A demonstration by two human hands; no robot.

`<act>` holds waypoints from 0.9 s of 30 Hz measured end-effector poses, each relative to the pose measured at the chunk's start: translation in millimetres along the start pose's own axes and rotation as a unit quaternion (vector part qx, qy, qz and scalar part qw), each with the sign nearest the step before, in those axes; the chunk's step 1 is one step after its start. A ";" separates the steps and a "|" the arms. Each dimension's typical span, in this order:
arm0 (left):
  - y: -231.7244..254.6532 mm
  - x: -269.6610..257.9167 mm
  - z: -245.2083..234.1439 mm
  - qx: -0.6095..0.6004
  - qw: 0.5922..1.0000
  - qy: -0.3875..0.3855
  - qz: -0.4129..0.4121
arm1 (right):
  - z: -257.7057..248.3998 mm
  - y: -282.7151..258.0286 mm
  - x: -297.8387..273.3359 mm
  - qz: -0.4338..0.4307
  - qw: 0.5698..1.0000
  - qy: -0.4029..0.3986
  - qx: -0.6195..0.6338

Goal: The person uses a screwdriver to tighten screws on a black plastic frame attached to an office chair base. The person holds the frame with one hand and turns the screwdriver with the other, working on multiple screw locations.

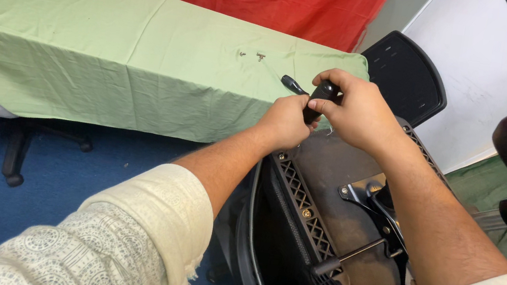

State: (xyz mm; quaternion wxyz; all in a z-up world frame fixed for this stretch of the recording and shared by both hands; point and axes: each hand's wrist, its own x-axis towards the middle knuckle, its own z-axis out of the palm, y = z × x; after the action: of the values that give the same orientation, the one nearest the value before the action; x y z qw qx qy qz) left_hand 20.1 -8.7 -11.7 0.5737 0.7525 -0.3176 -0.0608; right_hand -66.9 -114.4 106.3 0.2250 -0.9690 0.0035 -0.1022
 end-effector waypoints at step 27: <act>21.5 -4.7 -11.7 0.057 0.998 -0.004 -0.035 | -6.3 -6.6 8.6 0.039 0.999 0.000 -0.016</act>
State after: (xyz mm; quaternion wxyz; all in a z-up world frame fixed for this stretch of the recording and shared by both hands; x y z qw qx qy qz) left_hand 12.9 0.5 10.3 0.5262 0.7942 -0.2967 -0.0659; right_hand -60.0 -111.6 116.3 0.2130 -0.9716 0.0431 -0.0934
